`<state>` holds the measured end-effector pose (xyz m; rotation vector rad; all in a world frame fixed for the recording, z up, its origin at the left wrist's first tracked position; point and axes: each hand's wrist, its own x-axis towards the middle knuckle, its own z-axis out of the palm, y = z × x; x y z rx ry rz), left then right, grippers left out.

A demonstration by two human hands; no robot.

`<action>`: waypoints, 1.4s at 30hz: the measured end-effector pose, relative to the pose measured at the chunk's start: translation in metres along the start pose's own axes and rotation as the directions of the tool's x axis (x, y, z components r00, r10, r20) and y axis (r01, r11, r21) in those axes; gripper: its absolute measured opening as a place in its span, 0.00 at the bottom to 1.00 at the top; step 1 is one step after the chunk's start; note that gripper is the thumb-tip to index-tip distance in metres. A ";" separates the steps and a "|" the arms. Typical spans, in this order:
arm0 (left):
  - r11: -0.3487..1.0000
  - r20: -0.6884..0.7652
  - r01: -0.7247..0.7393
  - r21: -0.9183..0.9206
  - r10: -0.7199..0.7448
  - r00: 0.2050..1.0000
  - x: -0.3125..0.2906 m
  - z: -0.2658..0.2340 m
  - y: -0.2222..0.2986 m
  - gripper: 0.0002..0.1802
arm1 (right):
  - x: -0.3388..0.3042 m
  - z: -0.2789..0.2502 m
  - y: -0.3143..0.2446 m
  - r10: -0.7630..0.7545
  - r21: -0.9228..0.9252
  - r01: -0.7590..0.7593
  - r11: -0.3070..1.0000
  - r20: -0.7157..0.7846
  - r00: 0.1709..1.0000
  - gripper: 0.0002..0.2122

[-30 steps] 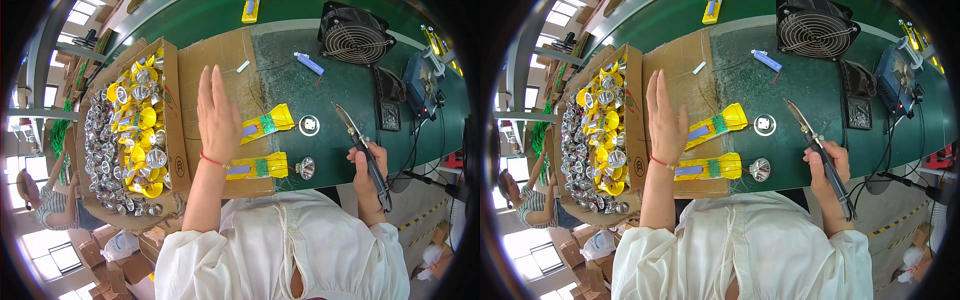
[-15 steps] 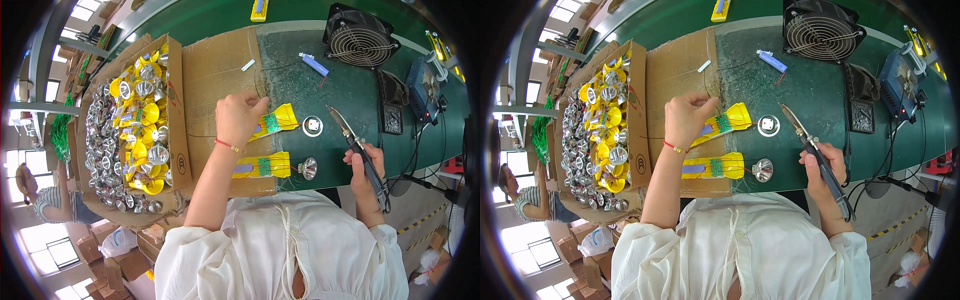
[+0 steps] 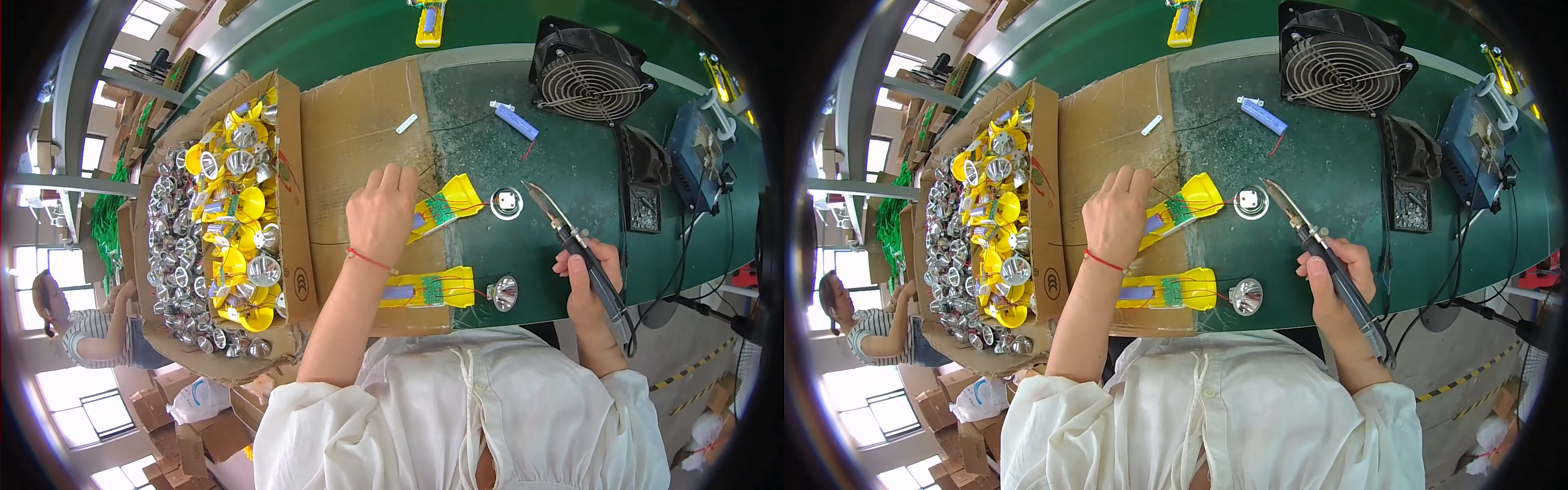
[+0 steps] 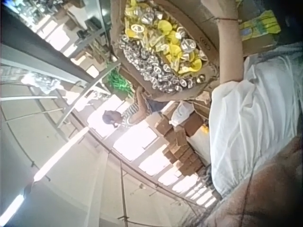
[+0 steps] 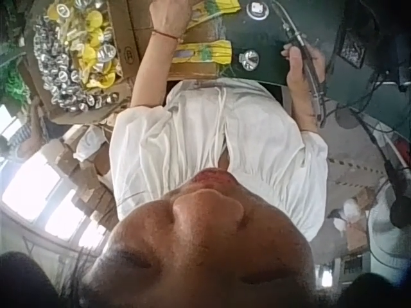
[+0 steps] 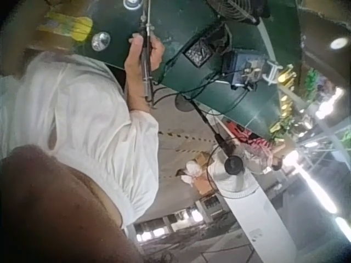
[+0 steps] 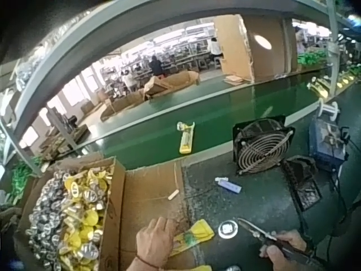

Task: Soldering internal components and wires onto flashlight bodies on an assembly line.

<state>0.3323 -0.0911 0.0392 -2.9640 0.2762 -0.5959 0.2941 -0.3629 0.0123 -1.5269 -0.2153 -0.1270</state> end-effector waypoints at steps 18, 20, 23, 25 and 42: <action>0.596 0.182 0.324 -0.735 -0.286 0.941 -0.012 -0.012 0.001 0.07 | 0.009 0.018 0.008 -0.022 -0.032 0.020 0.999 -0.066 0.998 0.12; 0.559 0.085 0.244 -0.792 -0.294 0.952 -0.014 -0.011 0.004 0.06 | 0.008 0.018 0.009 -0.033 -0.051 0.029 0.998 -0.085 0.996 0.10; 0.531 0.089 0.237 -0.813 -0.290 0.953 -0.016 -0.009 0.008 0.06 | 0.007 0.012 0.015 -0.058 -0.087 0.053 0.995 -0.061 0.996 0.10; 0.492 0.114 0.236 -0.838 -0.265 0.957 -0.013 -0.008 0.012 0.06 | 0.007 0.011 0.016 -0.050 -0.144 0.037 0.989 -0.084 0.995 0.11; 0.321 0.290 0.359 -0.876 -0.244 0.925 -0.013 -0.014 0.008 0.07 | 0.017 0.019 0.016 -0.023 -0.139 0.007 0.990 -0.117 0.993 0.11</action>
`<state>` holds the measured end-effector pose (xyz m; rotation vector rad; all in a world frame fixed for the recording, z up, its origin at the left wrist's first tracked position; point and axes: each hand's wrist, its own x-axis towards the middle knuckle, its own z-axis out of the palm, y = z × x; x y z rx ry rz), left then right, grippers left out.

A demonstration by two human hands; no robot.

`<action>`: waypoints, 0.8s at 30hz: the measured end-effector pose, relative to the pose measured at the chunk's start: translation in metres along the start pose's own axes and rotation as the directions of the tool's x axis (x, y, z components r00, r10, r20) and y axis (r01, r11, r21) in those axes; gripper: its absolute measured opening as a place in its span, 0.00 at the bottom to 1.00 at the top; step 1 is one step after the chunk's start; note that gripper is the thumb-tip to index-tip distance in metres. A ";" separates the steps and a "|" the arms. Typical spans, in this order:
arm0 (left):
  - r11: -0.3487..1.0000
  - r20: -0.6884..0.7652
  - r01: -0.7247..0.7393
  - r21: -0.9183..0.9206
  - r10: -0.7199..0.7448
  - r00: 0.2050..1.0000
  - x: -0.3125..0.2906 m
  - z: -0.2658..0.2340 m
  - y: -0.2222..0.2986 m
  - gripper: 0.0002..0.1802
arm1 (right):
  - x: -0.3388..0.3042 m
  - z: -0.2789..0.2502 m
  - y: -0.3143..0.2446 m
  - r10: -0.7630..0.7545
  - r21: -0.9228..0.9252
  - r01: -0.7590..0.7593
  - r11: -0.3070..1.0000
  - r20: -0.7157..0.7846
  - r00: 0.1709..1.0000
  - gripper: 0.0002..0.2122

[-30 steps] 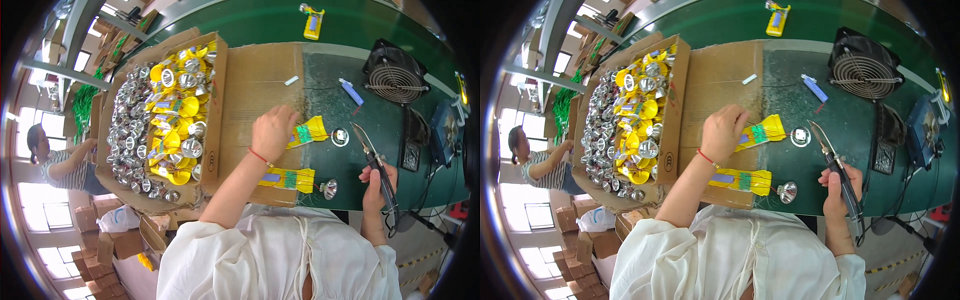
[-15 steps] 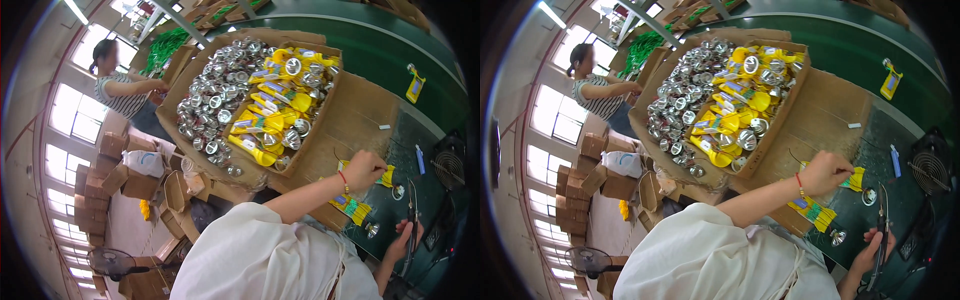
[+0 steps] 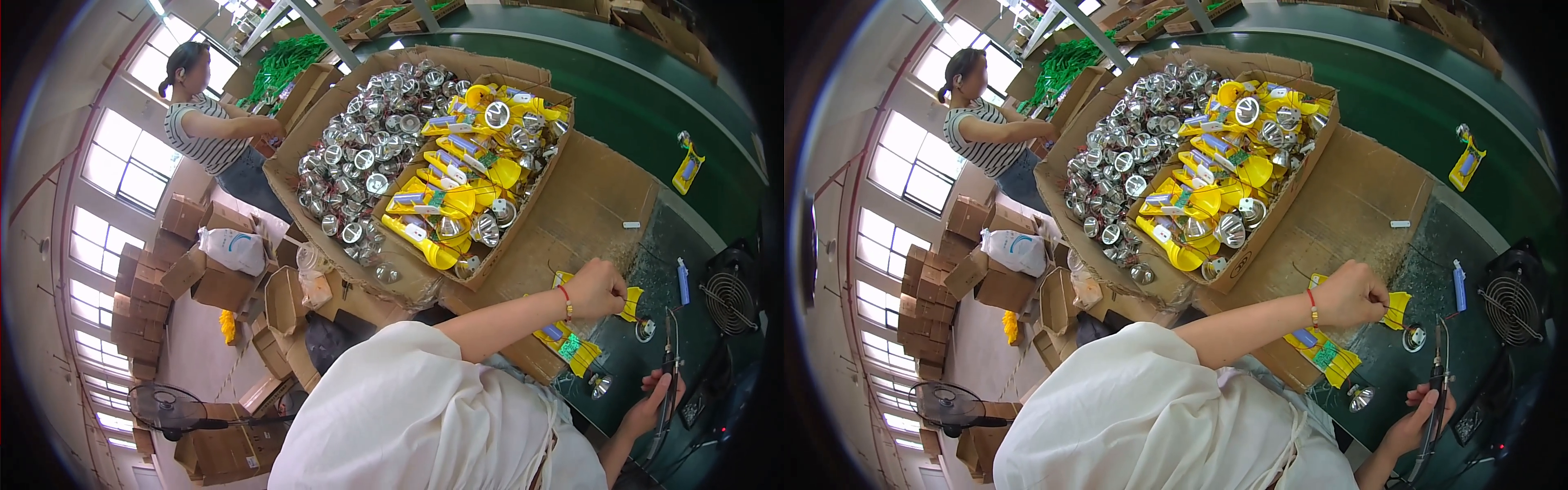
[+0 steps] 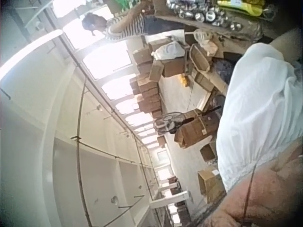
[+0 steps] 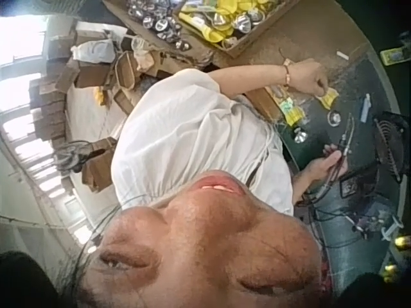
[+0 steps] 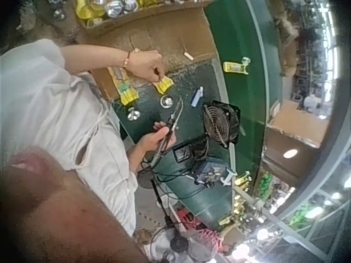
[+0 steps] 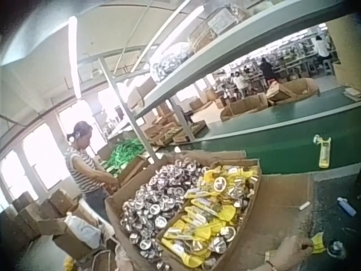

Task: Soldering internal components and wires onto flashlight bodies on an assembly line.

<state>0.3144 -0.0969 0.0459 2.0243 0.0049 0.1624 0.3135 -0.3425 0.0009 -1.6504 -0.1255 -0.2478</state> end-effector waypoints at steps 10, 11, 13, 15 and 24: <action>1.000 0.027 0.026 -0.004 -0.026 0.999 -0.002 -0.001 0.007 0.06 | 0.000 0.001 0.001 0.031 0.024 -0.030 0.999 -0.015 0.999 0.10; 0.998 0.030 0.056 -0.013 -0.055 0.998 -0.002 -0.002 0.009 0.06 | 0.000 0.000 0.002 0.029 0.022 -0.029 0.999 -0.015 0.999 0.10; 0.998 0.022 0.055 0.005 -0.055 0.998 -0.004 -0.001 0.011 0.07 | 0.000 -0.002 0.003 0.013 0.030 -0.013 0.999 -0.005 1.000 0.09; 0.999 0.036 0.051 0.010 -0.051 0.998 -0.003 0.004 0.009 0.07 | -0.002 -0.006 0.004 0.019 0.051 -0.018 0.999 -0.015 1.000 0.10; 0.998 0.018 0.054 0.025 -0.054 0.998 -0.007 0.001 0.000 0.07 | -0.003 0.001 -0.002 0.063 0.191 -0.062 0.980 -0.002 0.998 0.10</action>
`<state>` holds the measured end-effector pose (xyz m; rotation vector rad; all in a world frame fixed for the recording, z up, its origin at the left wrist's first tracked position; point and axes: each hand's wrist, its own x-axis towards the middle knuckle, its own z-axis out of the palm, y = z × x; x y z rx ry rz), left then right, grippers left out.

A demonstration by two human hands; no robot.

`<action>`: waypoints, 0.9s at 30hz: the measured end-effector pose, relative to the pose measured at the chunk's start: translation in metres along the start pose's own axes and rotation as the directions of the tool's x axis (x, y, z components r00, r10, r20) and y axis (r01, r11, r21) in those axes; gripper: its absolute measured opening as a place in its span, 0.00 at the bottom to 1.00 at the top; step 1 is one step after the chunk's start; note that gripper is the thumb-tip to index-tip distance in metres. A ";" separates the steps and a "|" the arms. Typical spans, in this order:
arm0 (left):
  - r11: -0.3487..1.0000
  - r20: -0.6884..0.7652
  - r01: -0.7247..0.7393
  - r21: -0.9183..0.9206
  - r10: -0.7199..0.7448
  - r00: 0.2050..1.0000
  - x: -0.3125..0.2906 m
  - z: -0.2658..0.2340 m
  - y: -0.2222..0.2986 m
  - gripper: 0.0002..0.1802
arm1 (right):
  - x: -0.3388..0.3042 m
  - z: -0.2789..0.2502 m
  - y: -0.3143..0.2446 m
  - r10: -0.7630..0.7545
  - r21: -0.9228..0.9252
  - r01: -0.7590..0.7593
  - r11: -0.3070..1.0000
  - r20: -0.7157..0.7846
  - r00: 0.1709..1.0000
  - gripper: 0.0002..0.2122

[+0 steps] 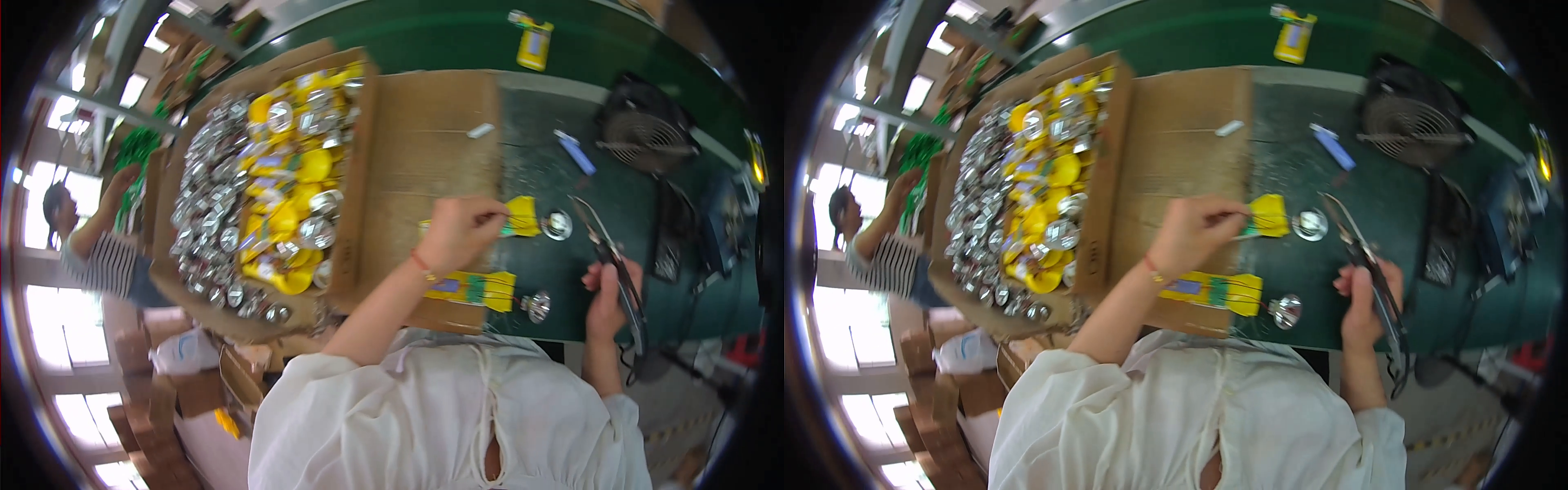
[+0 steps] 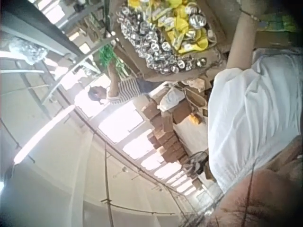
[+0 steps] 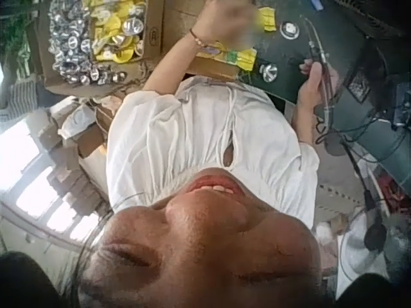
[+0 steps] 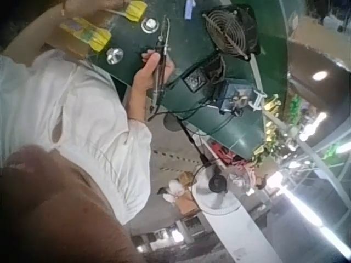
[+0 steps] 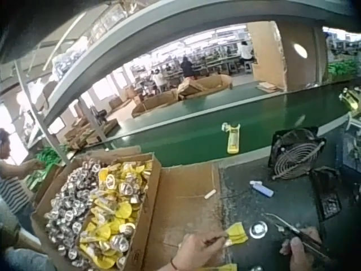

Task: Soldering internal components and wires onto flashlight bodies on an assembly line.

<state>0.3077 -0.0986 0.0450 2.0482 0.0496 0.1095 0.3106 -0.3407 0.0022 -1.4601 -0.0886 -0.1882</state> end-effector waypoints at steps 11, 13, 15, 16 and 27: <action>0.966 -0.366 0.000 -0.258 -0.098 0.926 0.007 -0.006 0.003 0.05 | -0.002 -0.007 -0.005 0.006 0.009 -0.006 1.000 0.000 1.000 0.11; 0.986 -0.415 -0.010 -0.164 -0.060 0.908 0.008 -0.018 -0.001 0.03 | -0.001 -0.004 -0.004 -0.007 0.032 0.007 0.999 0.016 1.000 0.11; 0.996 -0.321 0.086 -0.024 -0.089 0.943 0.004 -0.020 0.003 0.08 | 0.000 -0.005 -0.005 0.010 0.026 -0.010 1.000 -0.002 1.000 0.11; 0.971 -0.220 0.003 0.239 0.051 0.974 0.003 -0.018 0.006 0.17 | 0.000 -0.005 -0.006 0.005 0.028 -0.005 1.000 -0.002 1.000 0.11; 0.844 0.206 -0.246 0.477 0.165 0.965 -0.009 -0.011 -0.007 0.28 | 0.000 -0.005 -0.004 0.003 0.019 -0.004 1.000 0.027 1.000 0.12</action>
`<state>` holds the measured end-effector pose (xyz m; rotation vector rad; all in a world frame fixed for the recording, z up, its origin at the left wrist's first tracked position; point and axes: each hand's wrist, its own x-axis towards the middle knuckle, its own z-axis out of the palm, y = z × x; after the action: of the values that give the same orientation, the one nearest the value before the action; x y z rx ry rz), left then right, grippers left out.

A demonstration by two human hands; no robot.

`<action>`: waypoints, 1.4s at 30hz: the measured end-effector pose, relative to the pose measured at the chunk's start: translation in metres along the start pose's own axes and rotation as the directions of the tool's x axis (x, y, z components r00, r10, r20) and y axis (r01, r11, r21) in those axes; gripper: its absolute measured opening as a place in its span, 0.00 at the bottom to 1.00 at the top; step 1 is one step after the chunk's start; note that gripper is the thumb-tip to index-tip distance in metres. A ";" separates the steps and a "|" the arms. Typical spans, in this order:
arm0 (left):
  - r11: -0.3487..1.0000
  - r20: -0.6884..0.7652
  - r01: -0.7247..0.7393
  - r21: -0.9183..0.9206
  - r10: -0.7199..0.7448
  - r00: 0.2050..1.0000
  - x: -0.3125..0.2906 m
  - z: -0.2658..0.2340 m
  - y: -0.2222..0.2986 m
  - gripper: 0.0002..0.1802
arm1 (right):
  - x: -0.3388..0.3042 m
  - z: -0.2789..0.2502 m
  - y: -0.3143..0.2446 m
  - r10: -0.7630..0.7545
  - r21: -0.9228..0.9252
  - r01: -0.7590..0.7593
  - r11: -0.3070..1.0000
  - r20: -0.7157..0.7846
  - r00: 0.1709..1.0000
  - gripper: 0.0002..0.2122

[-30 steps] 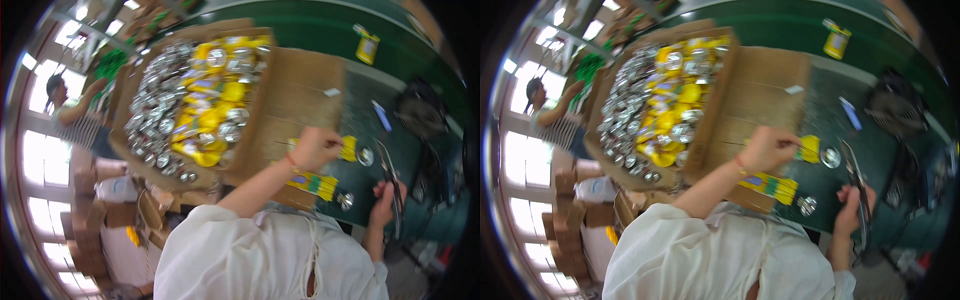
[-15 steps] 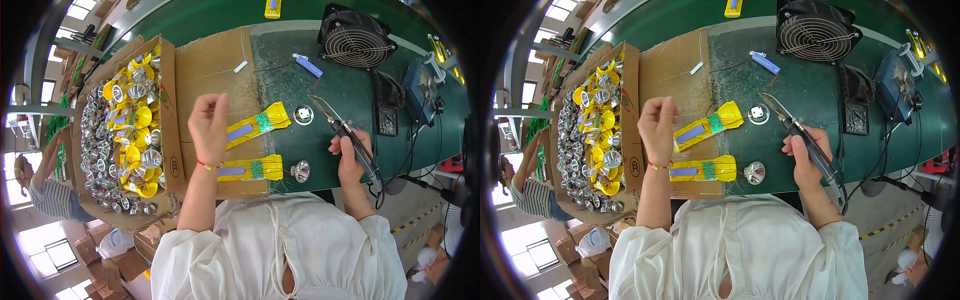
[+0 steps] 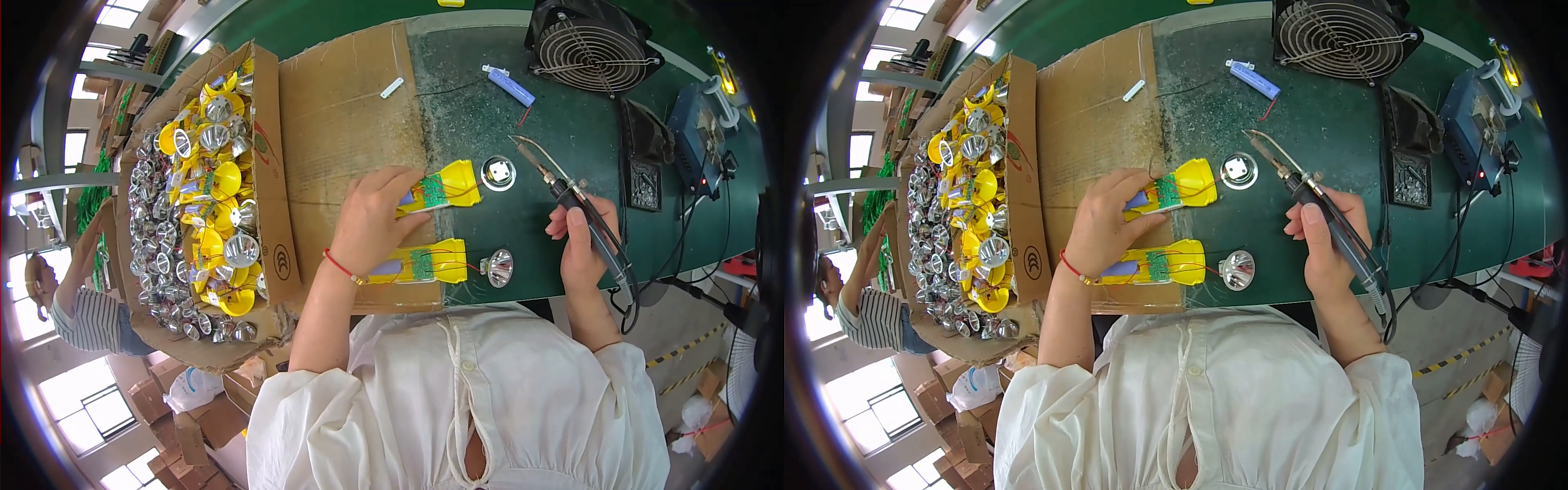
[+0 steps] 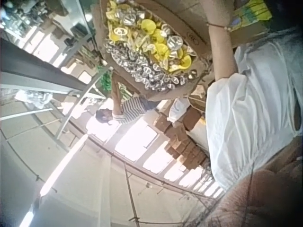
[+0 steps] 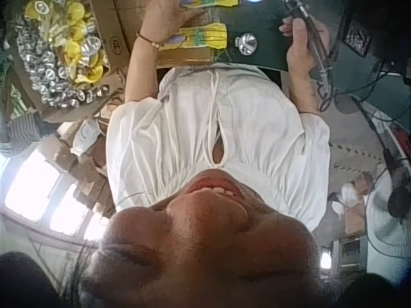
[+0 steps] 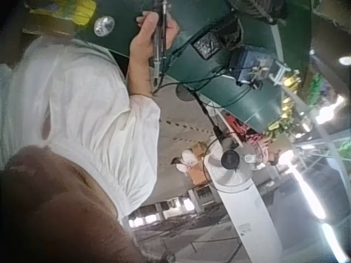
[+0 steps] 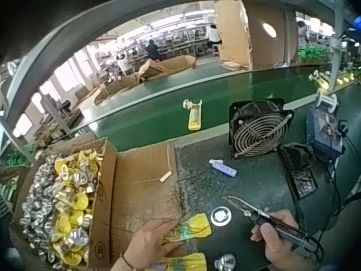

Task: Soldering internal components and wires onto flashlight bodies on an assembly line.

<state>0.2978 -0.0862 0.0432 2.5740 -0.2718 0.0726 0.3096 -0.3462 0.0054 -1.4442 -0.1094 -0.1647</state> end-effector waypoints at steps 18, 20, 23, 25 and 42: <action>0.994 -0.440 -0.110 0.025 0.110 0.891 -0.025 -0.009 0.001 0.09 | -0.022 0.003 -0.019 0.036 -0.056 -0.027 0.998 0.173 0.984 0.11; 0.988 -0.436 -0.144 0.051 0.152 0.887 -0.020 -0.004 0.000 0.09 | -0.018 0.000 -0.016 -0.035 -0.077 0.057 0.995 0.265 0.964 0.11; 0.991 -0.394 -0.130 0.012 0.124 0.911 -0.014 0.001 0.000 0.07 | -0.015 0.003 -0.019 -0.069 -0.074 0.102 0.992 0.352 0.933 0.10; 0.988 -0.358 -0.152 0.022 0.150 0.922 -0.013 0.005 0.001 0.06 | -0.010 0.004 -0.019 -0.029 -0.193 0.117 0.974 0.410 0.911 0.09; 0.995 -0.294 -0.097 -0.015 0.088 0.952 -0.015 0.016 -0.001 0.05 | -0.003 0.027 -0.023 0.253 -0.074 -0.242 0.967 0.298 0.920 0.05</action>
<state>0.2831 -0.0908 0.0271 2.4781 -0.2780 0.4776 0.3028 -0.3217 0.0306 -1.4978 -0.1754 0.2683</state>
